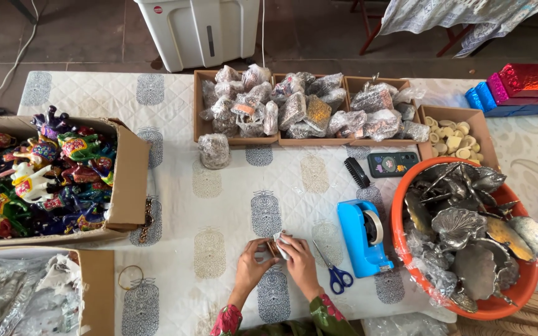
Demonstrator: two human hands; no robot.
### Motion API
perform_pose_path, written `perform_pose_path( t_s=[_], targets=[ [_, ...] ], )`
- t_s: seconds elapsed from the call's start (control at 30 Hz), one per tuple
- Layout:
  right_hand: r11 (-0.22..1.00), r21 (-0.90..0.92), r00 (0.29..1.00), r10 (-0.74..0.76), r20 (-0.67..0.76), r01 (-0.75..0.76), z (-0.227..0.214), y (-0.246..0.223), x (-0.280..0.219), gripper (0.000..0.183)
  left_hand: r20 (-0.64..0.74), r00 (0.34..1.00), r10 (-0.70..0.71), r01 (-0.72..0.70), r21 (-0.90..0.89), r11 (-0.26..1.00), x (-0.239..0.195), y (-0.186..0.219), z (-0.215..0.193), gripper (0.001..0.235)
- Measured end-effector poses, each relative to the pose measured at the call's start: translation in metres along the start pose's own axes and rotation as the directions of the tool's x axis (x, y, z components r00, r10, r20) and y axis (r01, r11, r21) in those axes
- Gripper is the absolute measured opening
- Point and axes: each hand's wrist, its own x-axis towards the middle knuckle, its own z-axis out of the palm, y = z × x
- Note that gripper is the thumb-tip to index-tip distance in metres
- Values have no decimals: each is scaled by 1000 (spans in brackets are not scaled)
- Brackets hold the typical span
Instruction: The person picks a small decorative figurine from a box, wraps it with a white cloth, and then places it into a bubble wrap pouch. The person repeats this process for multiple items, handling them one at a time.
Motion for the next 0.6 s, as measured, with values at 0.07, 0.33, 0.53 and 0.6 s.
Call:
perform_pose_path(
  t_s=[0.07,0.33,0.53,0.6],
  targets=[
    [996,-46,992,-76,96,81,-8,2,6,48,2,1000,3,-3,-1,1000,1,1,1,65],
    [994,-59,984,95,152,-87,-11,29,24,43,-47,999,-9,16,136,991,-3,4,4,60],
    [770,245,804,590,80,-589,11,56,-7,35,-163,986,-19,56,228,972,-5,-18,28,67],
    [911,95,916,400,36,-401,14,68,-20,34,-161,987,-1,40,237,971,-3,-11,25,72]
  ],
)
